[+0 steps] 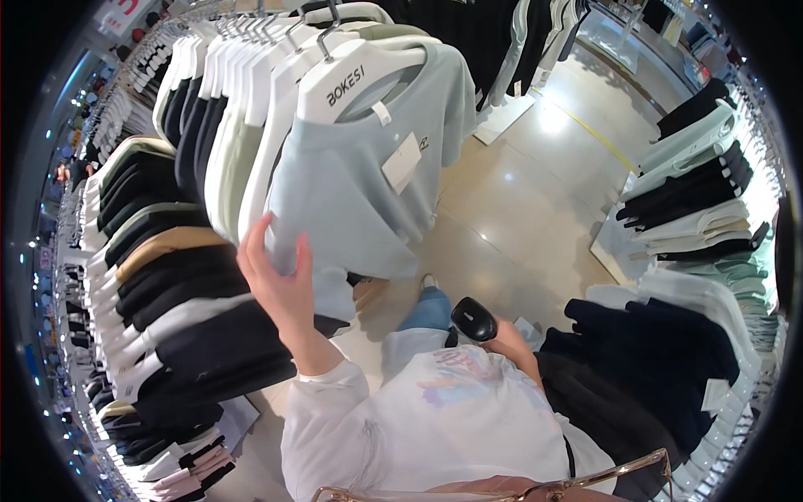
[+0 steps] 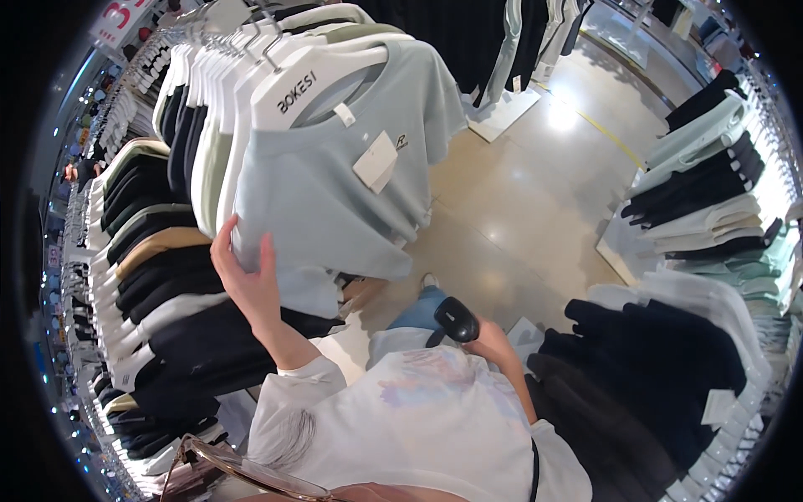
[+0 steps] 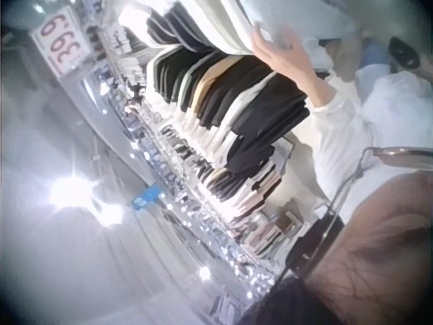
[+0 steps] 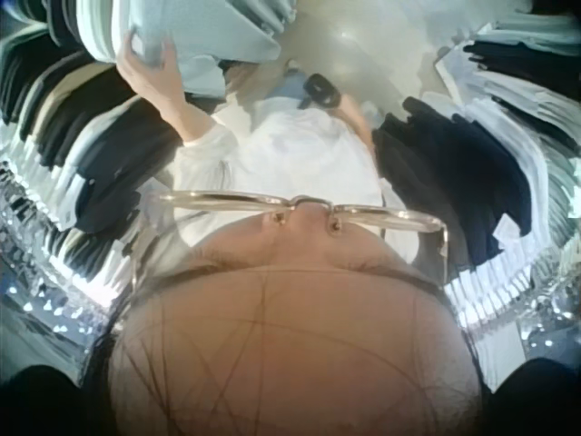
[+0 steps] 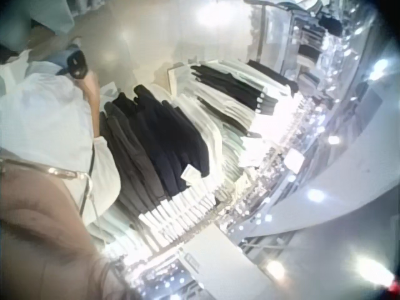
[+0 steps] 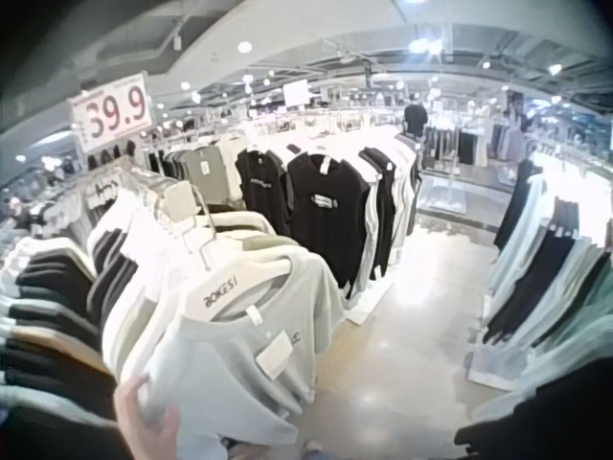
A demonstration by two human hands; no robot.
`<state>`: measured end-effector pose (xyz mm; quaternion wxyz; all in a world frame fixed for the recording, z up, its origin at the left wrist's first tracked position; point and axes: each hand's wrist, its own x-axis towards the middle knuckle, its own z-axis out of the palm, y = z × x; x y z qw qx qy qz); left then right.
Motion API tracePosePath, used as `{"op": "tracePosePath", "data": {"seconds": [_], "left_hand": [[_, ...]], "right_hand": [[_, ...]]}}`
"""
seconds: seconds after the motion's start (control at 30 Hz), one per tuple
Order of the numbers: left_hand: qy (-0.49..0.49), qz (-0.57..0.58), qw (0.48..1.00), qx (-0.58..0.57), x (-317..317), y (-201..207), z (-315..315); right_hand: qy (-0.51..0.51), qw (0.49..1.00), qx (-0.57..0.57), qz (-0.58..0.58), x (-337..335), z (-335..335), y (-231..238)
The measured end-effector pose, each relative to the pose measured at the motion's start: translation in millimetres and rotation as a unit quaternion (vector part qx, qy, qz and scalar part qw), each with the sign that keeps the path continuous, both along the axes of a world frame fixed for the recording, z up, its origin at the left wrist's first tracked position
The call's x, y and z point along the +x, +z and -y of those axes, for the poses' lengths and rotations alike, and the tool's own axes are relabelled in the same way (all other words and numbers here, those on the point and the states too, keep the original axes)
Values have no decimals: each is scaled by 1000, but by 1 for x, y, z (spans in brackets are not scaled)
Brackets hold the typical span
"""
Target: The person scans the barcodes on price tags of various t-shirts using a handheld scanner, handling items one at a time on their hangers or after removing them briefly to reach the tag.
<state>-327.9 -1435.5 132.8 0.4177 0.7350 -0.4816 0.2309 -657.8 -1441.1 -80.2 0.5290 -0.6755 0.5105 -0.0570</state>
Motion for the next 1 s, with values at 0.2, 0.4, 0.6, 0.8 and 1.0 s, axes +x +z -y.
{"op": "tracePosePath", "data": {"seconds": [0.2, 0.4, 0.6, 0.8, 1.0], "left_hand": [[73, -32, 981, 175, -4, 25, 31], [139, 10, 975, 172, -12, 27, 58], [241, 22, 966, 87, -57, 54, 50], [425, 145, 893, 9, -146, 87, 8], [509, 122, 852, 32, -251, 89, -10]], "right_hand": [[59, 998, -10, 26, 18, 85, -17], [84, 993, -55, 62, 47, 186, -39], [165, 970, -89, 154, 55, 278, -81], [349, 899, -89, 250, 65, 362, -109], [359, 922, 65, 133, 97, 409, -92]]}}
